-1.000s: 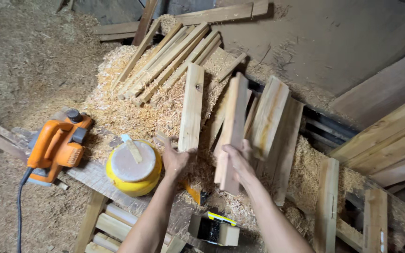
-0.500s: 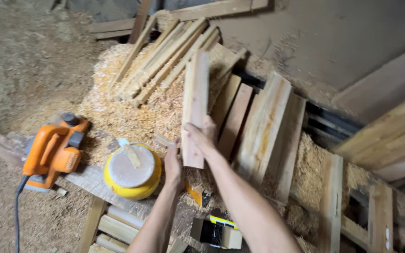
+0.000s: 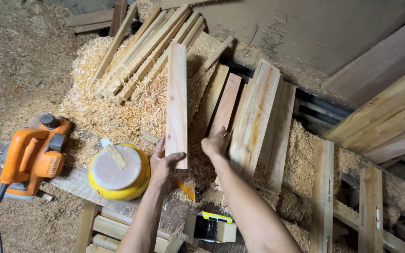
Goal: The person applies glue to wooden planks using a small stick, then uses a power sander to smooth the surface of the wood. The person handles multiple wooden planks and applies glue to specific areas.
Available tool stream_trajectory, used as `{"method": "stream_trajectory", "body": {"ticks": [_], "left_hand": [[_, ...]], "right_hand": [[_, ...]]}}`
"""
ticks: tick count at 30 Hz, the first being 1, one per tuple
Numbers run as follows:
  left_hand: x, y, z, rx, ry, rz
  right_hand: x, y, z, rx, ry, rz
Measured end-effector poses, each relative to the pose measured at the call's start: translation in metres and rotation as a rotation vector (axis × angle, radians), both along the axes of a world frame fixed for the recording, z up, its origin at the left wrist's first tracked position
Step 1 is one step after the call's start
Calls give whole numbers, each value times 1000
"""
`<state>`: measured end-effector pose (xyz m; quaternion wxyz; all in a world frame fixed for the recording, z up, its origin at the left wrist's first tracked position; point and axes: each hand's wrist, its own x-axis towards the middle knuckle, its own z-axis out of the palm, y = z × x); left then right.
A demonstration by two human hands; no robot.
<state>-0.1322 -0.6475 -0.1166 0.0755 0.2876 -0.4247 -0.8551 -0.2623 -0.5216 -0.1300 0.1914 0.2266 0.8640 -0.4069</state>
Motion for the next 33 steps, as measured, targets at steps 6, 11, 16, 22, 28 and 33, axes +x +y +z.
{"method": "stream_trajectory", "body": {"ticks": [6,11,16,22,28,33], "left_hand": [[-3,-5,-11,-107,-157,19],[1,7,-13,-8,-89,146],[-30,-14,13,-283,-176,131],[-69,-38,44,-588,-535,367],[-68,-14,45,-1069,-516,545],[-46,38,66,-789,119,249]], "right_hand": [[3,0,-30,216,1,184],[-7,0,-20,137,23,156],[-15,3,15,-179,200,-41],[1,33,36,-621,495,-271],[48,56,57,-850,534,-241],[77,73,64,-987,804,29]]}}
